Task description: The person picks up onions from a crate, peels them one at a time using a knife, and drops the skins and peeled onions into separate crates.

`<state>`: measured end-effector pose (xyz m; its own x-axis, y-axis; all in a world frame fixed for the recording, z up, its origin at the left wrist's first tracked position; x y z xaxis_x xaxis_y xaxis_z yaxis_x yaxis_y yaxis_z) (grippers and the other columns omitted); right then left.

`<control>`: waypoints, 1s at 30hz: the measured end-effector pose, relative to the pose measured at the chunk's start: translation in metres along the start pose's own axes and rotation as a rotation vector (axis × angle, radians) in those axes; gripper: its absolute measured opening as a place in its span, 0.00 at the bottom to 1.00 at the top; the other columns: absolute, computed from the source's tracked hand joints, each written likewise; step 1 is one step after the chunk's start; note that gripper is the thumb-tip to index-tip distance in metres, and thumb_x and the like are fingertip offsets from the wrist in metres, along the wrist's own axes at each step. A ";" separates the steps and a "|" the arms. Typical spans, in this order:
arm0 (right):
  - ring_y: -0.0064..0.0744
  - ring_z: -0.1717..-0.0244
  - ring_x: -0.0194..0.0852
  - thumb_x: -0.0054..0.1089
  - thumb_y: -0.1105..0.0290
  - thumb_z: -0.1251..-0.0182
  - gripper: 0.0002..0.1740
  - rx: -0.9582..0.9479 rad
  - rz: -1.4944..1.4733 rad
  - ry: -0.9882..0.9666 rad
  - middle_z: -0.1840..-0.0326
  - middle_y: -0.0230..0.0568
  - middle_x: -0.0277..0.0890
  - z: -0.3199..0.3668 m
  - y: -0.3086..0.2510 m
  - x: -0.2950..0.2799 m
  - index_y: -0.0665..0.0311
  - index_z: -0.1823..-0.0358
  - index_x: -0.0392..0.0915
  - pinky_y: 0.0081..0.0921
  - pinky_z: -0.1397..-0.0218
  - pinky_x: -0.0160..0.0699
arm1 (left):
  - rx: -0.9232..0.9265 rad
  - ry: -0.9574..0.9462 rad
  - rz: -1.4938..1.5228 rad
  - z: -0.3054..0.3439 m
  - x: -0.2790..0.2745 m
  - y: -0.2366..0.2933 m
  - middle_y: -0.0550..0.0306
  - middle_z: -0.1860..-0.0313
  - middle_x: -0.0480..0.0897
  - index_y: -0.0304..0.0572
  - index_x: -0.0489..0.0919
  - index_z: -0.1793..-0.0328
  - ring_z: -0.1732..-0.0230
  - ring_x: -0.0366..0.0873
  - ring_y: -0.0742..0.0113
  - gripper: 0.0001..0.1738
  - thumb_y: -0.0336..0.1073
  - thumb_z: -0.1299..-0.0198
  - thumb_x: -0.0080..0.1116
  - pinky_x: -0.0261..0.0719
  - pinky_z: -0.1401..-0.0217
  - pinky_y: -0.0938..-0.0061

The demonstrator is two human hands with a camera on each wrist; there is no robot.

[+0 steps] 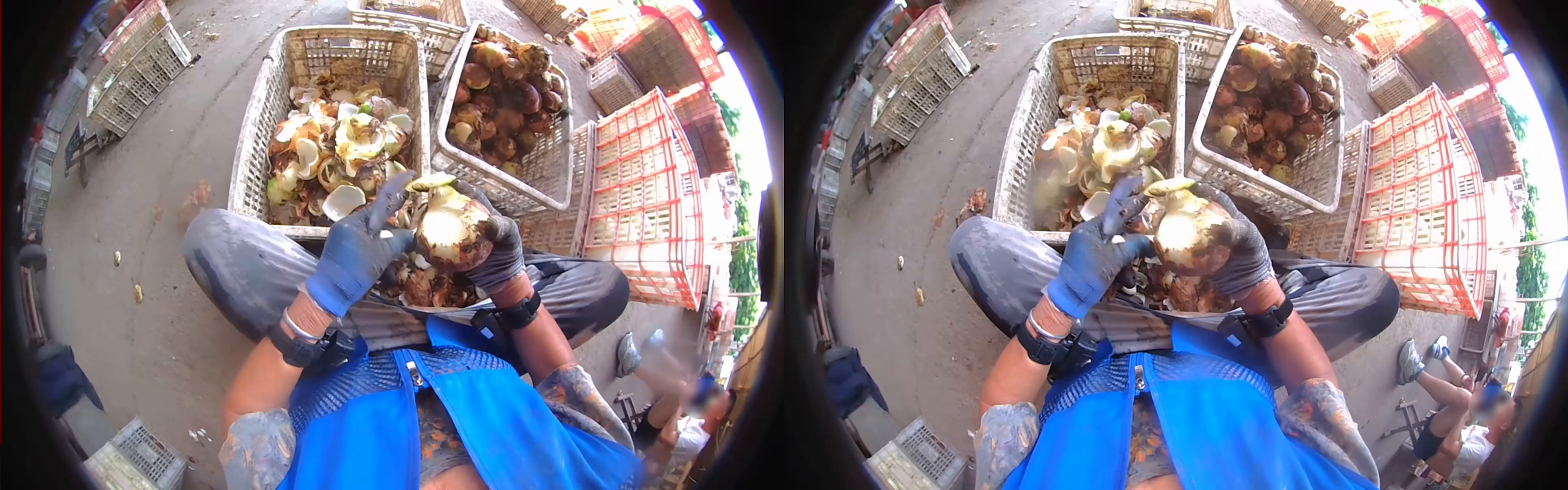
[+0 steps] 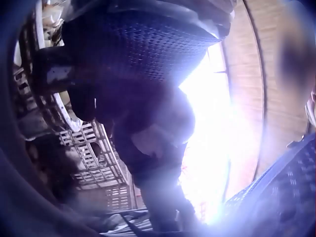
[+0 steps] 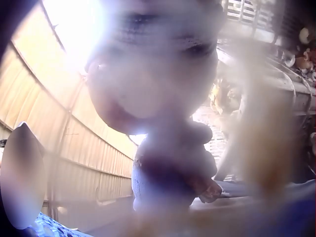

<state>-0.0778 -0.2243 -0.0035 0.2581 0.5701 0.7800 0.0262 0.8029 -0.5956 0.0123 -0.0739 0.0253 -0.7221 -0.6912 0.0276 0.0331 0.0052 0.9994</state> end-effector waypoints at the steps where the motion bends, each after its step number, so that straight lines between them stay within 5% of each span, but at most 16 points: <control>1: 0.46 0.32 0.76 0.77 0.59 0.45 0.50 0.005 0.003 -0.006 0.30 0.52 0.74 0.000 0.001 0.004 0.70 0.23 0.63 0.46 0.26 0.77 | -0.109 -0.030 0.207 0.001 -0.001 -0.010 0.42 0.30 0.80 0.51 0.58 0.12 0.32 0.81 0.62 0.44 0.34 0.32 0.64 0.81 0.39 0.76; 2: 0.46 0.33 0.77 0.77 0.60 0.47 0.51 -0.033 0.022 0.015 0.30 0.52 0.73 0.000 -0.002 0.007 0.70 0.23 0.63 0.45 0.27 0.78 | -0.104 -0.024 0.207 0.003 0.000 -0.008 0.42 0.30 0.80 0.51 0.58 0.12 0.32 0.81 0.62 0.44 0.34 0.32 0.64 0.81 0.39 0.76; 4: 0.45 0.34 0.78 0.78 0.60 0.48 0.52 -0.075 0.043 0.027 0.30 0.52 0.73 -0.003 -0.014 0.027 0.69 0.22 0.62 0.44 0.28 0.80 | -0.122 -0.053 0.394 0.007 0.009 -0.001 0.49 0.37 0.83 0.49 0.56 0.12 0.57 0.85 0.74 0.46 0.48 0.31 0.66 0.83 0.62 0.83; 8: 0.46 0.38 0.81 0.76 0.62 0.47 0.53 -0.095 0.529 0.049 0.29 0.51 0.72 -0.008 -0.035 0.044 0.69 0.20 0.59 0.39 0.40 0.90 | -0.186 -0.092 0.403 0.005 0.012 0.012 0.51 0.41 0.85 0.34 0.56 0.14 0.59 0.85 0.73 0.47 0.51 0.29 0.63 0.83 0.60 0.81; 9: 0.46 0.38 0.82 0.74 0.63 0.45 0.52 -0.233 0.768 -0.070 0.30 0.50 0.72 -0.004 -0.049 0.057 0.69 0.20 0.59 0.39 0.42 0.91 | 0.034 0.010 0.338 -0.001 0.004 0.024 0.51 0.42 0.85 0.32 0.58 0.15 0.59 0.85 0.73 0.45 0.47 0.30 0.64 0.83 0.55 0.79; 10: 0.46 0.39 0.82 0.73 0.64 0.44 0.50 -0.366 1.005 -0.184 0.31 0.50 0.73 0.002 -0.056 0.073 0.69 0.20 0.59 0.39 0.43 0.91 | 0.036 0.003 0.341 -0.001 0.005 0.022 0.51 0.42 0.85 0.32 0.58 0.15 0.59 0.85 0.73 0.45 0.47 0.30 0.64 0.83 0.55 0.79; 12: 0.44 0.39 0.83 0.72 0.65 0.40 0.44 -0.066 0.445 0.170 0.34 0.49 0.77 0.001 -0.035 0.036 0.70 0.23 0.63 0.42 0.41 0.90 | -0.043 -0.029 0.351 0.002 0.012 0.011 0.51 0.42 0.86 0.33 0.58 0.14 0.57 0.85 0.72 0.44 0.39 0.31 0.66 0.82 0.49 0.78; 14: 0.44 0.42 0.84 0.70 0.66 0.38 0.40 -0.011 0.261 0.125 0.38 0.49 0.79 -0.002 -0.025 0.025 0.69 0.25 0.66 0.43 0.41 0.90 | -0.195 -0.085 0.399 0.007 0.020 -0.006 0.49 0.43 0.87 0.32 0.61 0.16 0.57 0.86 0.71 0.42 0.35 0.32 0.67 0.84 0.51 0.77; 16: 0.44 0.43 0.85 0.69 0.67 0.38 0.39 -0.027 0.210 0.184 0.39 0.48 0.80 0.001 -0.027 0.017 0.69 0.26 0.66 0.43 0.41 0.90 | 0.113 0.144 -0.129 0.006 -0.003 0.013 0.46 0.60 0.91 0.36 0.86 0.39 0.68 0.88 0.63 0.17 0.36 0.31 0.66 0.85 0.63 0.69; 17: 0.44 0.44 0.85 0.68 0.68 0.37 0.37 -0.033 0.162 0.226 0.41 0.48 0.81 0.001 -0.029 0.012 0.69 0.26 0.67 0.43 0.42 0.90 | 0.183 0.181 -0.331 0.010 -0.006 0.023 0.43 0.66 0.89 0.38 0.90 0.49 0.66 0.90 0.57 0.12 0.37 0.32 0.67 0.85 0.64 0.66; 20: 0.43 0.44 0.85 0.68 0.68 0.37 0.36 -0.034 0.285 0.189 0.40 0.48 0.81 0.003 -0.038 0.021 0.69 0.27 0.68 0.44 0.40 0.89 | 0.283 0.015 -0.630 0.010 0.013 0.047 0.46 0.61 0.91 0.37 0.89 0.47 0.62 0.91 0.60 0.13 0.35 0.34 0.69 0.86 0.59 0.69; 21: 0.43 0.44 0.85 0.68 0.68 0.37 0.36 -0.035 0.287 0.185 0.40 0.48 0.81 0.003 -0.039 0.022 0.69 0.27 0.68 0.44 0.40 0.89 | 0.257 -0.023 -0.627 0.005 0.018 0.050 0.43 0.63 0.89 0.39 0.89 0.50 0.62 0.90 0.50 0.11 0.35 0.36 0.70 0.86 0.60 0.66; 25: 0.45 0.43 0.85 0.68 0.66 0.37 0.34 0.004 0.013 0.155 0.40 0.50 0.82 0.006 -0.038 0.030 0.70 0.30 0.71 0.44 0.36 0.86 | 0.350 0.039 -0.645 0.011 0.016 0.035 0.41 0.62 0.89 0.40 0.89 0.49 0.62 0.90 0.49 0.12 0.35 0.36 0.70 0.86 0.60 0.66; 28: 0.46 0.40 0.83 0.69 0.64 0.36 0.33 -0.039 -0.135 0.211 0.39 0.49 0.82 0.010 -0.054 0.027 0.70 0.32 0.72 0.45 0.33 0.83 | 0.140 0.015 -0.830 0.013 0.008 -0.003 0.42 0.61 0.89 0.39 0.88 0.46 0.61 0.90 0.49 0.13 0.34 0.36 0.70 0.86 0.60 0.66; 30: 0.41 0.37 0.82 0.68 0.59 0.35 0.31 -0.002 -0.143 0.229 0.37 0.44 0.83 0.011 -0.054 0.031 0.63 0.32 0.76 0.41 0.33 0.81 | 0.437 0.269 -0.628 0.021 -0.001 0.033 0.42 0.60 0.90 0.39 0.88 0.43 0.61 0.90 0.50 0.16 0.32 0.36 0.70 0.86 0.59 0.65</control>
<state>-0.0821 -0.2483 0.0553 0.4637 0.3964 0.7924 0.0803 0.8718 -0.4831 -0.0009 -0.0581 0.0582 -0.3236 -0.8087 -0.4911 -0.6361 -0.1983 0.7457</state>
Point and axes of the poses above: each hand's wrist, its own z-axis away from the middle knuckle, its own x-axis out of the palm, y = z × x, the point moved 9 cm from there along -z, towards the middle knuckle
